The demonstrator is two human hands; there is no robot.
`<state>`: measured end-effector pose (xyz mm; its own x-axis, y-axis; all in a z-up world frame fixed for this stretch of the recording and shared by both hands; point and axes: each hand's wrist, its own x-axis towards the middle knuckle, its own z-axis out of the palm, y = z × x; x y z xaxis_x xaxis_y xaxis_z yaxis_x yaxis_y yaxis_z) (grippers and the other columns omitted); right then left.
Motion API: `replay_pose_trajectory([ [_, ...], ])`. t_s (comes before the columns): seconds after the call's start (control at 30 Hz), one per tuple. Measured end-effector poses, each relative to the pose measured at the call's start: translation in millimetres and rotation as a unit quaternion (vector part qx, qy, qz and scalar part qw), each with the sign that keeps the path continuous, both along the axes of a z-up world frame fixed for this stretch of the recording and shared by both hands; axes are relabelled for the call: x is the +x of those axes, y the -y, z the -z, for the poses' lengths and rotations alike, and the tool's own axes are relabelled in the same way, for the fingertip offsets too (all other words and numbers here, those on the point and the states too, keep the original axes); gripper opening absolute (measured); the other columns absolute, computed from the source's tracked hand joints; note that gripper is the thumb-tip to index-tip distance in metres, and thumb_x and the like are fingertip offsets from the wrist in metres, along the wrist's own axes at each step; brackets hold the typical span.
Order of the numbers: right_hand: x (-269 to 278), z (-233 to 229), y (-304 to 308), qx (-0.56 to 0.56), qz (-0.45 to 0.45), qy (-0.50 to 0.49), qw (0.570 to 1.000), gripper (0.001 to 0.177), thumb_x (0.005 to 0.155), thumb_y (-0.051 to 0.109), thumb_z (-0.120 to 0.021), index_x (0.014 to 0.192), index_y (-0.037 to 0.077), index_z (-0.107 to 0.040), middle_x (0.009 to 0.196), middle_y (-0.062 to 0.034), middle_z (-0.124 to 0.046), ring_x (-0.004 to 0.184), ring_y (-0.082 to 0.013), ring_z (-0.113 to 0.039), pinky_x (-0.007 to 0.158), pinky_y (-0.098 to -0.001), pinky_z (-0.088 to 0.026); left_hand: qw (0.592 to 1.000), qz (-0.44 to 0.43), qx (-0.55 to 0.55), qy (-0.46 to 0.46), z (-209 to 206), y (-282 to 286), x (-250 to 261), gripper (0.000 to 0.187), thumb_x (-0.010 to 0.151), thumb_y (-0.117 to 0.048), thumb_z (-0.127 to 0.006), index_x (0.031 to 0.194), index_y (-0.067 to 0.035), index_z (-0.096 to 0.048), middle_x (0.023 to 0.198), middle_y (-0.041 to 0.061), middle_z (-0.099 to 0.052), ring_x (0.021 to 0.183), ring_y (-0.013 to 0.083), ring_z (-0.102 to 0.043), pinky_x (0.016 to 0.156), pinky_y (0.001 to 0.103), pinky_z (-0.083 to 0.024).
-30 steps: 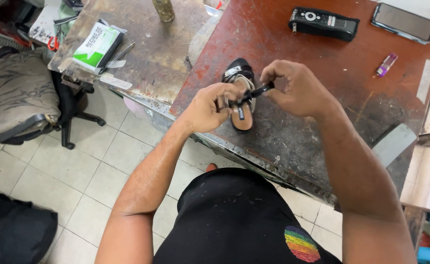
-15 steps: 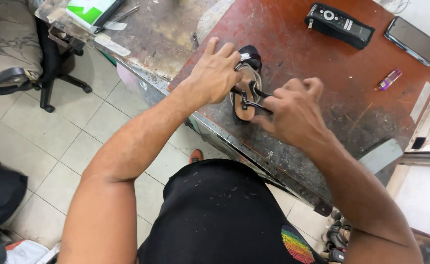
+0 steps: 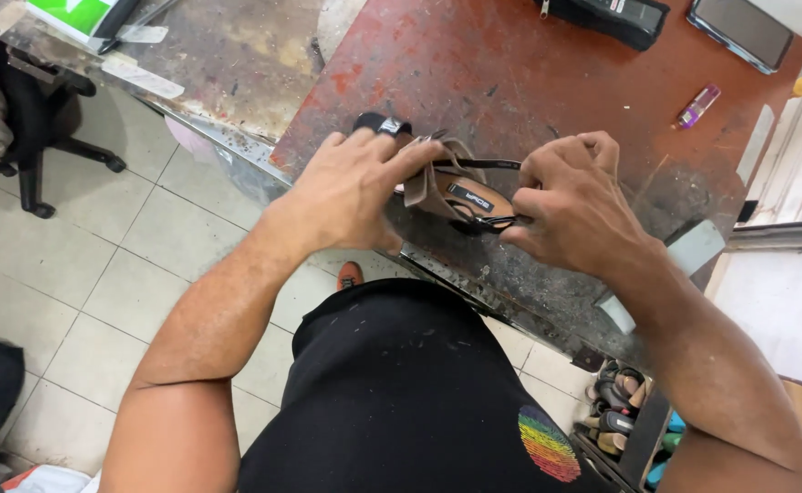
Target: Repairing a black high-heeled sandal by adjusting its straps and stitching them using an industrial sewing machine.
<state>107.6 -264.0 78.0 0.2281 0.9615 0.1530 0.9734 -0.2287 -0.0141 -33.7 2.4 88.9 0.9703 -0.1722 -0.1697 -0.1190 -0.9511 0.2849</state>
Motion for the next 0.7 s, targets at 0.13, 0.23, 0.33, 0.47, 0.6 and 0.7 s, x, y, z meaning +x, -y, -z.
replay_pose_trajectory([
  [0.13, 12, 6, 15, 0.030, -0.004, 0.017, 0.999, 0.044, 0.059, 0.051, -0.098, 0.068, 0.014, -0.075, 0.123, -0.0079, -0.056, 0.117, -0.0313, -0.050, 0.099, -0.0531, -0.036, 0.985, 0.027, -0.033, 0.166, 65, -40, 12, 0.155, 0.037, -0.065, -0.104, 0.161, -0.012, -0.028, 0.140, 0.018, -0.041, 0.135, 0.0408, -0.040, 0.105, 0.060, -0.035],
  [0.23, 20, 11, 27, 0.038, 0.000, 0.004, 0.999, 0.045, 0.065, 0.047, -0.097, 0.076, 0.013, -0.070, 0.121, -0.0093, -0.056, 0.115, -0.0320, -0.052, 0.096, -0.0535, -0.039, 0.982, 0.018, -0.160, 0.101, 83, -44, 23, 0.152, 0.044, -0.051, -0.106, 0.163, -0.010, -0.020, 0.166, 0.018, -0.027, 0.153, 0.0393, -0.024, 0.112, 0.072, -0.023],
  [0.33, 25, 20, 33, 0.065, 0.042, -0.001, 0.997, 0.030, 0.078, 0.033, -0.091, 0.077, 0.016, -0.067, 0.109, -0.0028, -0.057, 0.109, -0.0295, -0.060, 0.100, -0.0481, -0.044, 0.979, 0.001, -0.172, 0.112, 100, -44, 30, 0.108, 0.047, -0.052, -0.098, 0.140, -0.015, -0.057, 0.151, 0.015, -0.048, 0.143, 0.0396, -0.042, 0.113, 0.060, -0.036],
  [0.47, 40, 26, 42, 0.077, 0.053, 0.030, 0.995, 0.030, 0.075, 0.037, -0.094, 0.080, 0.019, -0.070, 0.108, -0.0040, -0.060, 0.107, -0.0302, -0.061, 0.095, -0.0456, -0.046, 0.963, -0.022, -0.193, 0.188, 133, -54, 41, 0.061, 0.059, -0.064, -0.092, 0.100, -0.027, -0.066, 0.133, -0.002, -0.052, 0.128, 0.0245, -0.051, 0.103, 0.046, -0.038],
  [0.6, 48, 31, 45, 0.054, 0.099, -0.040, 0.993, 0.031, 0.072, 0.035, -0.094, 0.078, 0.017, -0.070, 0.109, -0.0041, -0.060, 0.109, -0.0308, -0.062, 0.090, -0.0449, -0.046, 0.958, -0.024, -0.210, 0.194, 140, -55, 39, 0.060, 0.061, -0.071, -0.089, 0.094, -0.027, -0.067, 0.128, -0.001, -0.051, 0.123, 0.0236, -0.050, 0.103, 0.044, -0.034],
  [0.7, 52, 29, 45, 0.056, 0.137, -0.113, 0.983, 0.030, 0.073, 0.032, -0.093, 0.076, 0.016, -0.068, 0.109, -0.0041, -0.060, 0.107, -0.0294, -0.062, 0.087, -0.0434, -0.046, 0.955, -0.025, -0.224, 0.191, 143, -55, 41, 0.055, 0.060, -0.070, -0.089, 0.093, -0.031, -0.069, 0.127, -0.002, -0.050, 0.123, 0.0225, -0.050, 0.103, 0.043, -0.033],
])
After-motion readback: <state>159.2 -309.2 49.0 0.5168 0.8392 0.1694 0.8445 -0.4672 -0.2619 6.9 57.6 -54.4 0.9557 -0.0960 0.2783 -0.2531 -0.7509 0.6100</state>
